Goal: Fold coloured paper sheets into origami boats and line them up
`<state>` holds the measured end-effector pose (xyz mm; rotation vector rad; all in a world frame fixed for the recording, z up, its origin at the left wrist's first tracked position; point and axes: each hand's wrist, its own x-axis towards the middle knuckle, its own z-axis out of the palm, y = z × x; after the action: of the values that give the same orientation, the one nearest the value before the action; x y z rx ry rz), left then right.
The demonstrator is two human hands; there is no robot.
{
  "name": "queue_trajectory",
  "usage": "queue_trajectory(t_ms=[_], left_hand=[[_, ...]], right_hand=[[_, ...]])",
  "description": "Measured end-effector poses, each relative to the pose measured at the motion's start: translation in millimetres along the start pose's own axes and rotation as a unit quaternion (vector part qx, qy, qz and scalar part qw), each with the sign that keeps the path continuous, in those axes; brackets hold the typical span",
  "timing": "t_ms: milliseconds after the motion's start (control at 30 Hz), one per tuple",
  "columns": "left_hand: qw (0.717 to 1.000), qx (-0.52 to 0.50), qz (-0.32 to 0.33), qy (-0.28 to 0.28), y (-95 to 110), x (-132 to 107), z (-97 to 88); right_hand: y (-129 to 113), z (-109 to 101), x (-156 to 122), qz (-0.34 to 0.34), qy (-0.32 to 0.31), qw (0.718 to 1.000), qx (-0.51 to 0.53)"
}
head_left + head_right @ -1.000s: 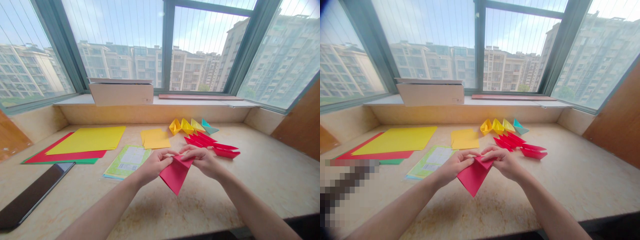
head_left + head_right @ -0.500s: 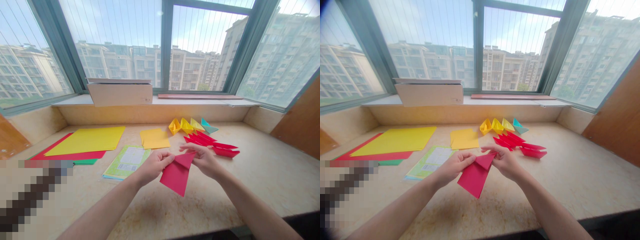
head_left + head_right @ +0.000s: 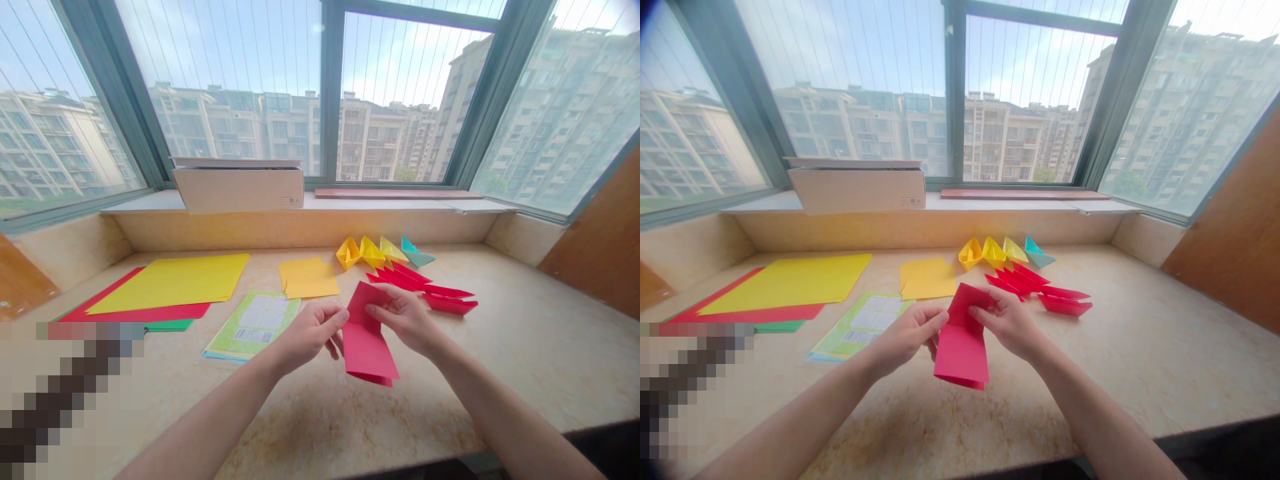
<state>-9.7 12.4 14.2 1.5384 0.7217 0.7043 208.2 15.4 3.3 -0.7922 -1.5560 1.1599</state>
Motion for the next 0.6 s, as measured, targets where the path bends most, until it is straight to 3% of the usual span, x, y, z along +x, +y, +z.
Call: queue_trajectory(t_ms=[600], left_hand=[[0.998,-0.04,0.005,0.045,-6.4,4.5,0.5]], right_hand=[[-1.3,-1.0,-2.3,0.014,0.02,0.999,-0.029]])
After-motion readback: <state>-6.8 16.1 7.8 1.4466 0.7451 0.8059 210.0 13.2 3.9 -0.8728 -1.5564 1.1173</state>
